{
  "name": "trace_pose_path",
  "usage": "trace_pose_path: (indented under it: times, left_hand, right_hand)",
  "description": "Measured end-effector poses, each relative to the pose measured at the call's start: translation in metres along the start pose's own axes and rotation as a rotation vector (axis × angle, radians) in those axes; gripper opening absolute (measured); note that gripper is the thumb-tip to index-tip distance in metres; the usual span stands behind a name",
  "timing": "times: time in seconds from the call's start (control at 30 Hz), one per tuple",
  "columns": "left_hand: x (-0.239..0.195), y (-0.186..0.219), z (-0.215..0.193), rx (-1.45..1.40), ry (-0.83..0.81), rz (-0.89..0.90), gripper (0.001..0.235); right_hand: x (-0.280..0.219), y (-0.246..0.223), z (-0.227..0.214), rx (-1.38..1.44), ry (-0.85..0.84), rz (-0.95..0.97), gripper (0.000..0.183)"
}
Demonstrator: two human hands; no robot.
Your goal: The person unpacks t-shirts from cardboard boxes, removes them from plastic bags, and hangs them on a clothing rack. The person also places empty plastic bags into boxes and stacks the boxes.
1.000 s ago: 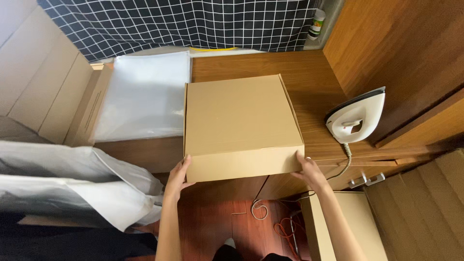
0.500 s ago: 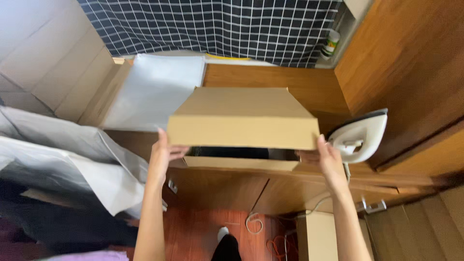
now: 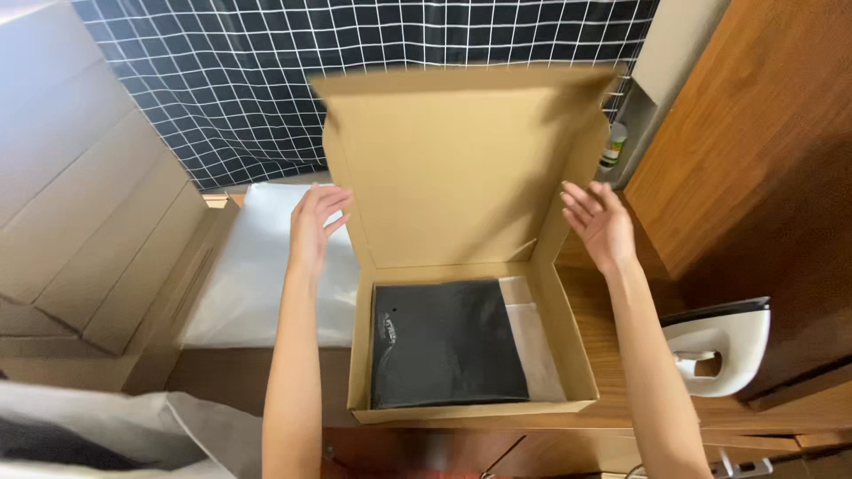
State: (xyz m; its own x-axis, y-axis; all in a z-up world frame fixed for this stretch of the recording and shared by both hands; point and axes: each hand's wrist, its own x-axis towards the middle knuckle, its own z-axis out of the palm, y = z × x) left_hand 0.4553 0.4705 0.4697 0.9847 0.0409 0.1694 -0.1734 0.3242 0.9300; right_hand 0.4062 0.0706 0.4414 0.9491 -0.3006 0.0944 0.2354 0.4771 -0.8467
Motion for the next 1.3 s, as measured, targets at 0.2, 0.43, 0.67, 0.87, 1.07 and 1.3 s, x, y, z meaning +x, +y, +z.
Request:
trace_pose_path:
  times: [0.2, 0.43, 0.67, 0.87, 1.07, 1.3]
  left_hand:
    - [0.037, -0.067, -0.037, 0.291, 0.037, -0.190, 0.031]
    - [-0.041, -0.075, -0.033, 0.367, -0.003, -0.370, 0.037]
    - [-0.119, -0.105, -0.019, 0.831, -0.299, -0.599, 0.071]
    - [-0.158, -0.184, -0.012, 1.455, -0.261, -0.477, 0.068]
    - [-0.153, -0.197, -0.011, 1.533, -0.166, -0.558, 0.086]
    - [-0.149, -0.213, -0.041, 1.009, -0.086, -0.572, 0.093]
  right_hand:
    - [-0.006, 0.044, 0.005, -0.417, 0.146, 0.238, 0.040]
    - [-0.052, 0.093, -0.012, -0.698, 0.024, 0.251, 0.040]
    - [-0.122, 0.113, -0.027, -1.632, -0.321, 0.603, 0.060]
    - [-0.151, 0.185, -0.078, -1.945, -0.146, 0.515, 0.063]
    - [-0.157, 0.155, -0.054, -1.848, -0.047, 0.575, 0.076]
    - [-0.161, 0.145, -0.051, -1.633, -0.160, 0.614, 0.089]
